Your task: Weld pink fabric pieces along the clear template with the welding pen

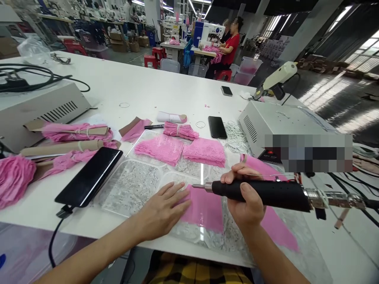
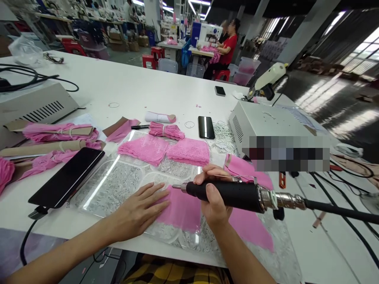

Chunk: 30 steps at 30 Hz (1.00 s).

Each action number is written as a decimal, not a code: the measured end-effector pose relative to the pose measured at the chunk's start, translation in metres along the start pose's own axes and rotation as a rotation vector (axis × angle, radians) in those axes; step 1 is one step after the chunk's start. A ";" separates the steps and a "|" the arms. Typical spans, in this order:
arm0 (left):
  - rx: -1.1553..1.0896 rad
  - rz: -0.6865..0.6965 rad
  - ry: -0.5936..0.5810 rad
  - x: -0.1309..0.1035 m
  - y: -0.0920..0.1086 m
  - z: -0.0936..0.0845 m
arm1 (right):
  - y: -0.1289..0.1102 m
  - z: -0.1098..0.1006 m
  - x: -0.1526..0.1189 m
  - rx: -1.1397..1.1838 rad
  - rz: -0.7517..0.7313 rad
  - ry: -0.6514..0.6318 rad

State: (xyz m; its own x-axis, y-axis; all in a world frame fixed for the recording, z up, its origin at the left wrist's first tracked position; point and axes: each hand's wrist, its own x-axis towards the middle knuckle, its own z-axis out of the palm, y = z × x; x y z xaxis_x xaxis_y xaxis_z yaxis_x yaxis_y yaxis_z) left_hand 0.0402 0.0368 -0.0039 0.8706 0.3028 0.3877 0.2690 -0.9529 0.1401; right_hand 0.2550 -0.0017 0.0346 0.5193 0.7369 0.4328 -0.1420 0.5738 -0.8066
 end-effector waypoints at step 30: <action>-0.024 -0.011 0.011 -0.001 0.002 0.001 | 0.010 0.002 -0.003 -0.034 0.005 -0.054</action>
State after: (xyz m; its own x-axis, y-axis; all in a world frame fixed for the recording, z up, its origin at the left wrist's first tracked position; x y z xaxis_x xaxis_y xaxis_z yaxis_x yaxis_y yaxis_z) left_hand 0.0402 0.0350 -0.0049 0.8628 0.3139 0.3962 0.2689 -0.9488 0.1661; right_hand 0.2500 0.0027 0.0258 0.4723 0.7585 0.4489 -0.1155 0.5582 -0.8216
